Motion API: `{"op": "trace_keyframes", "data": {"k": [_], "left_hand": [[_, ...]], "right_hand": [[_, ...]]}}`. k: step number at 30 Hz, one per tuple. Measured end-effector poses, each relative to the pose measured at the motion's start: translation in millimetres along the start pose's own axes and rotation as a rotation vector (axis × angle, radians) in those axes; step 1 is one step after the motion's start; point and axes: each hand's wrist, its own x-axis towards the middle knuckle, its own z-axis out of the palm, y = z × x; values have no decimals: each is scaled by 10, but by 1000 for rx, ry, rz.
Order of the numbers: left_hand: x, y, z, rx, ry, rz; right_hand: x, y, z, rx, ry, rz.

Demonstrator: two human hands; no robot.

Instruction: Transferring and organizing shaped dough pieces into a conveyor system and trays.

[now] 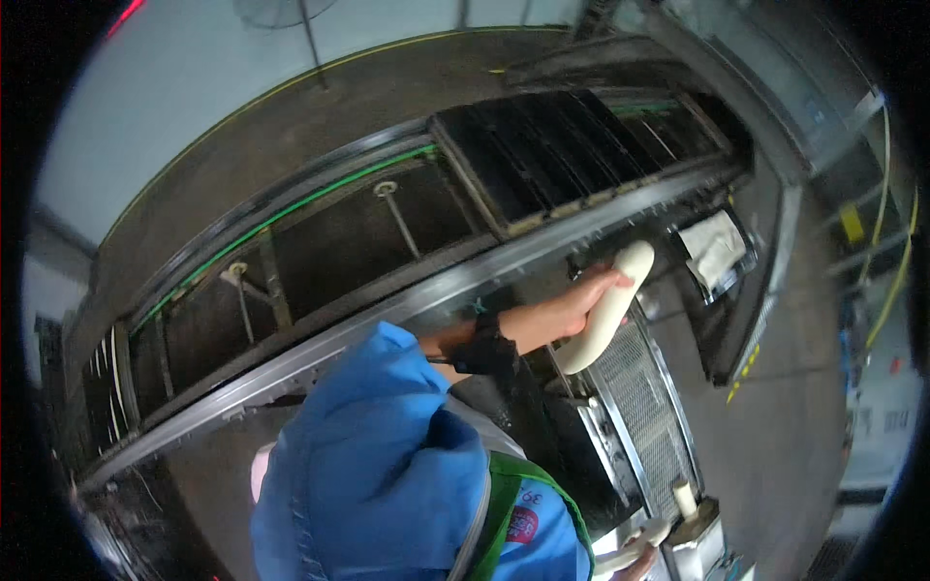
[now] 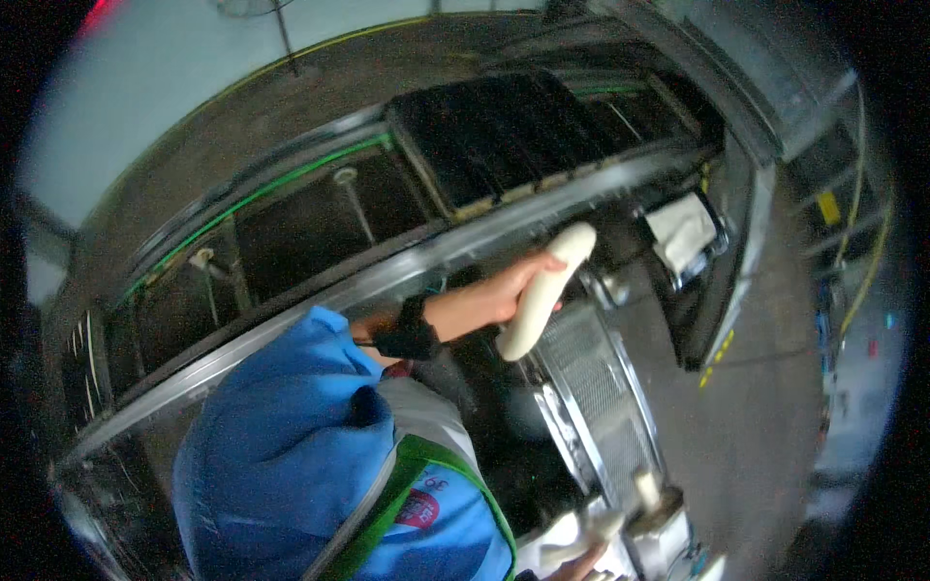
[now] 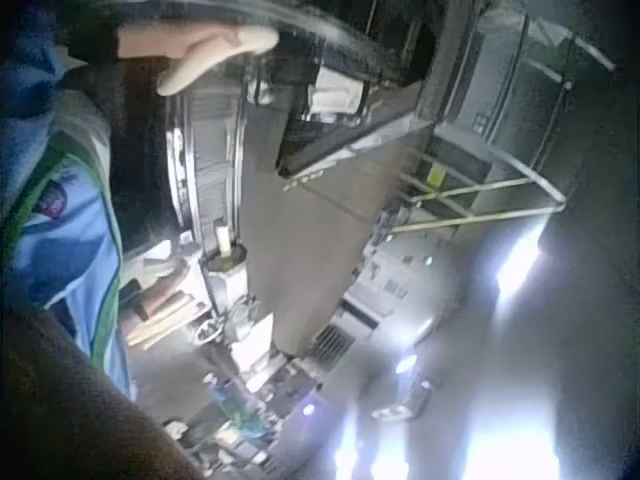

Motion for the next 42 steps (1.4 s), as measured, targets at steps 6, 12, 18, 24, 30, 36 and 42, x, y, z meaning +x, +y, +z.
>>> {"op": "trace_keyframes", "data": {"k": [6, 12, 18, 24, 30, 36, 42], "left_hand": [[-112, 1284, -540, -150, 31, 324], [353, 2007, -1915, -218, 241, 563], [640, 1278, -2969, 358, 921, 481], [465, 1471, -2842, 786, 1209, 685], [264, 2046, -3775, 269, 980, 700], [-83, 2214, -4221, 1208, 1024, 768], [36, 1718, -3541, 402, 852, 493]], "right_hand": [[60, -1245, 1217, -255, -69, -359], [443, -2486, 2814, 234, -689, -486], [568, -3299, 4347, 323, -1268, -637], [1032, -2173, 5994, -351, -1576, -331], [913, -1343, 6939, -566, -1488, -406], [116, -1581, 7077, -495, -1301, -866], [390, -1770, 6861, -592, -1161, -894]]}}
